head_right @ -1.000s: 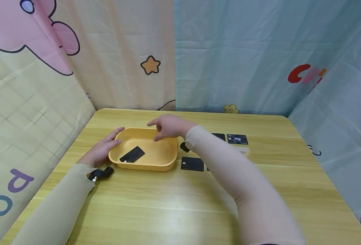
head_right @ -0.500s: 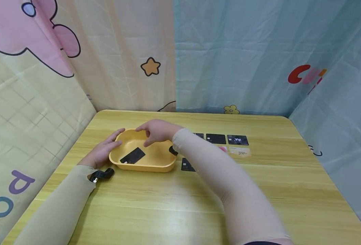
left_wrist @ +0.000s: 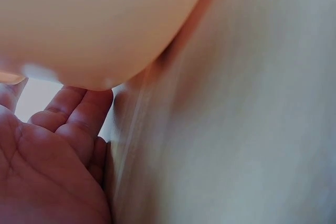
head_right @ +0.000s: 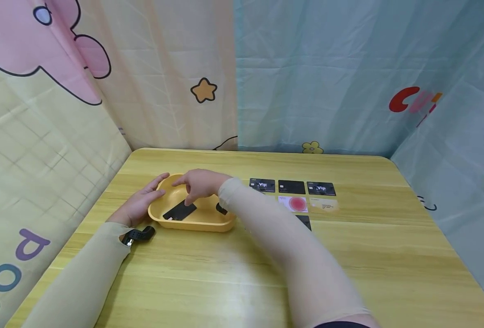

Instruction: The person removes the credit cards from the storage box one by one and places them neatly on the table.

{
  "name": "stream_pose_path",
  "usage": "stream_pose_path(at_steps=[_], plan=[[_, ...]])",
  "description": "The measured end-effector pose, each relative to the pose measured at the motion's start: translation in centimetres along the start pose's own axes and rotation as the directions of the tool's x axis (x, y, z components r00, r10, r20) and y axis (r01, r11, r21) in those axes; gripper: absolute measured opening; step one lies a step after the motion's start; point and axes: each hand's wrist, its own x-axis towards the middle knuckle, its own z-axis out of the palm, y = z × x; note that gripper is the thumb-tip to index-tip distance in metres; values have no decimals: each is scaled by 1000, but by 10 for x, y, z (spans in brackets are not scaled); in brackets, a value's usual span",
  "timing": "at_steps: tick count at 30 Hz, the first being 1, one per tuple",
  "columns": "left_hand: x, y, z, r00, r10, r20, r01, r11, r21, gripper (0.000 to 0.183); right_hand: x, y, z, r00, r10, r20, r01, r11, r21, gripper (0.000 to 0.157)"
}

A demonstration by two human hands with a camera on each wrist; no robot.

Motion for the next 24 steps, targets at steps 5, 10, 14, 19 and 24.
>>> stream_pose_path(at_steps=[5,10,14,19,24], plan=[[1,-1,1,1000,13,3,-13,1000,-12,62,9,1,8,999,21,39,-22,999,32,71],[2,-3,0,1000,10,-2,-10,1000,-5,62,16,5,18,994,51,92,-56,997,46,74],[1,-3,0,1000,-6,-12,7,1000,13,61,20,10,25,991,61,122,-63,998,15,76],[0,-2,1,1000,-8,-19,8,1000,19,61,23,13,28,989,46,143,-43,999,-22,76],[0,-3,2,1000,-7,-15,7,1000,2,60,25,15,31,987,27,156,-19,998,-56,68]])
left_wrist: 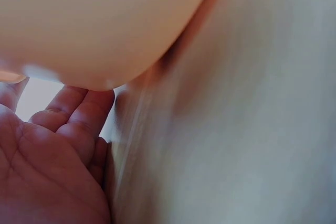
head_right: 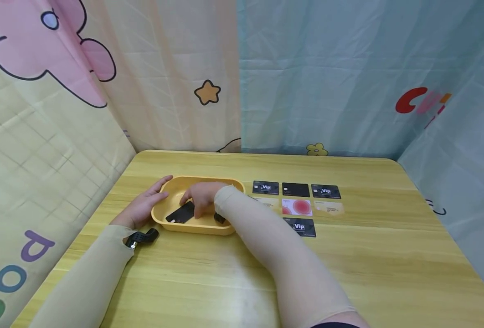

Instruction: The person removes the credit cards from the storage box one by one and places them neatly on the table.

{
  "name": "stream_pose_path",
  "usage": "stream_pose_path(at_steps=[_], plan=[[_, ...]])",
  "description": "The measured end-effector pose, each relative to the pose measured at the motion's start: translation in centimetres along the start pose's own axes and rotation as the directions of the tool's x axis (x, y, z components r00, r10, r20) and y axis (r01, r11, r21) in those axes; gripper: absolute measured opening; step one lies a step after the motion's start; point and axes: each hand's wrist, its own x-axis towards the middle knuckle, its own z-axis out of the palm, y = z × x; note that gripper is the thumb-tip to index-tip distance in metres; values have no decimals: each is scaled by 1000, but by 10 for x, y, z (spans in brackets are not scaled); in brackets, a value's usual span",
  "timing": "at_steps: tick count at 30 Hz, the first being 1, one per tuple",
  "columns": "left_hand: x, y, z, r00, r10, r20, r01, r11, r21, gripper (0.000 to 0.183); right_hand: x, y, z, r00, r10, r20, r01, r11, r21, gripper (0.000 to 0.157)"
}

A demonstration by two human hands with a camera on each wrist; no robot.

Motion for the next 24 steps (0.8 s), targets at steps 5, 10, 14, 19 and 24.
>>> stream_pose_path(at_steps=[5,10,14,19,24], plan=[[0,1,1,1000,1,0,-1,1000,6,60,1,2,2,1000,22,-11,-22,1000,8,61],[-2,1,2,1000,-3,-8,3,1000,11,61,2,2,3,1000,22,-20,-22,1000,9,59],[-2,0,1,1000,-5,-5,6,1000,7,60,3,1,4,999,22,-24,-22,1000,9,58],[-1,0,0,1000,-10,-7,10,1000,-3,60,1,0,3,999,17,-28,-17,1000,9,58],[0,-1,0,1000,-14,-11,14,1000,-6,60,1,-1,4,999,32,-21,-32,999,16,58]])
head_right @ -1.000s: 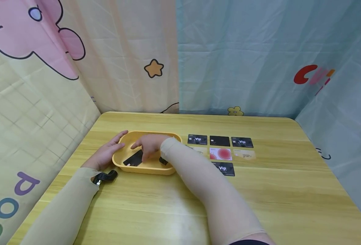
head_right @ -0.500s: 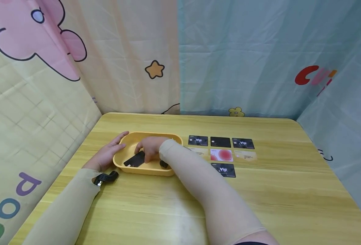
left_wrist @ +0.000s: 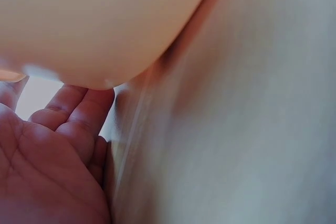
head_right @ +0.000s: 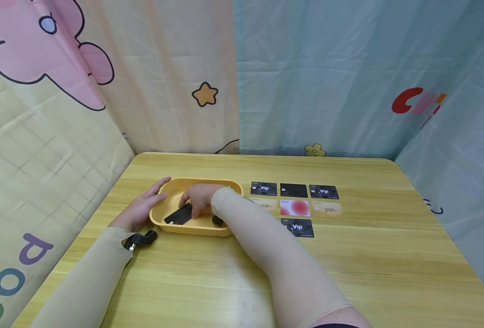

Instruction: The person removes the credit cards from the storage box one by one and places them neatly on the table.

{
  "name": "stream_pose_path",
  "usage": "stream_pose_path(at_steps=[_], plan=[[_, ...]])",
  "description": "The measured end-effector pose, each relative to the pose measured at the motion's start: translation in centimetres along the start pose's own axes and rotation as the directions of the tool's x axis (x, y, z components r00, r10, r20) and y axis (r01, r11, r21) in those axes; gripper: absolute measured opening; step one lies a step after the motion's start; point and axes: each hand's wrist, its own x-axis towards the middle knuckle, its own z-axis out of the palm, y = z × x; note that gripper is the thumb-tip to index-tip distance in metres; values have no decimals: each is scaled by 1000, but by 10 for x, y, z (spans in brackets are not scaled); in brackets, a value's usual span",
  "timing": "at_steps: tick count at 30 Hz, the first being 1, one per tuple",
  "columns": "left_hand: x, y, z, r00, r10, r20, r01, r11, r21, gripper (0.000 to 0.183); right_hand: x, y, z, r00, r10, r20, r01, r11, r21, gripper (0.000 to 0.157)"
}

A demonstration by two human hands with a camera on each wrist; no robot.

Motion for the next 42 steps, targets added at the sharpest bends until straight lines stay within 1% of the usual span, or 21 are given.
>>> stream_pose_path(at_steps=[6,23,36,42], plan=[[0,-1,0,1000,8,2,-8,1000,-5,60,2,0,1,1000,17,5,-17,1000,15,58],[0,-1,0,1000,13,6,-13,1000,-8,60,4,2,2,1000,23,4,-23,1000,21,59],[-1,0,1,1000,8,6,-8,1000,-6,60,4,3,2,999,34,0,-34,998,50,58],[-1,0,0,1000,1,4,-1,1000,3,60,1,2,2,999,43,-1,-43,998,49,58]])
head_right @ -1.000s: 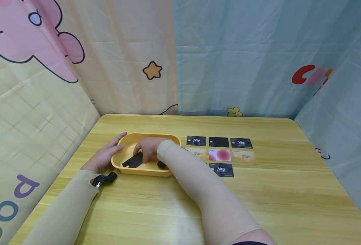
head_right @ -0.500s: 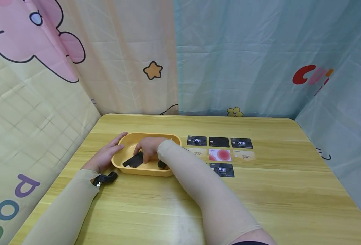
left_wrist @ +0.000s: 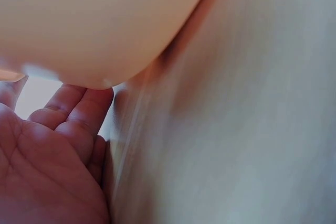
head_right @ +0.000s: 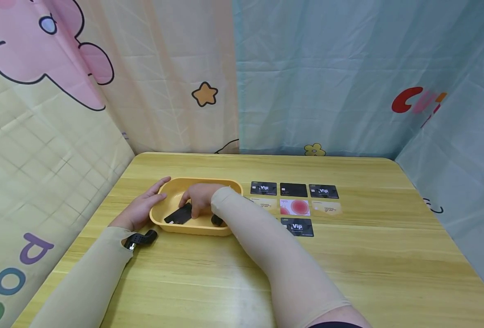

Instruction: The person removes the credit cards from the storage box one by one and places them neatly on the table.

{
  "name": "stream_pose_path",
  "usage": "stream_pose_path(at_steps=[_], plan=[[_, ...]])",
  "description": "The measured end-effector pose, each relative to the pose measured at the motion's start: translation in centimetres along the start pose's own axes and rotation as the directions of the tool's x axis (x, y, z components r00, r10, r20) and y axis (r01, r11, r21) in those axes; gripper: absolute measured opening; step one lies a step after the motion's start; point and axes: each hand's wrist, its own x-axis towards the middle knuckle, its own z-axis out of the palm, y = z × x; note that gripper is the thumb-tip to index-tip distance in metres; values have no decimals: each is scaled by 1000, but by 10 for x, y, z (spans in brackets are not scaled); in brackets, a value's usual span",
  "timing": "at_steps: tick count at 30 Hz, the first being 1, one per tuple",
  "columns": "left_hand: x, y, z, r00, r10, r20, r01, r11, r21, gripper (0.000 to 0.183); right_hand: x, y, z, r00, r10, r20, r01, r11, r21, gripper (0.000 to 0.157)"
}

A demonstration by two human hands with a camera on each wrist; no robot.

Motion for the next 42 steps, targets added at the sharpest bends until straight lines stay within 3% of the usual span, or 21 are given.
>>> stream_pose_path(at_steps=[14,27,42], plan=[[1,-1,-1,1000,11,4,-11,1000,-12,62,4,0,-3,1000,-18,15,18,1000,-2,58],[1,-1,0,999,40,18,-40,999,-28,63,1,0,-14,999,-49,-16,47,994,-95,59],[0,2,1,999,27,20,-27,999,-21,62,-62,4,-58,993,-22,-112,16,999,-49,56]])
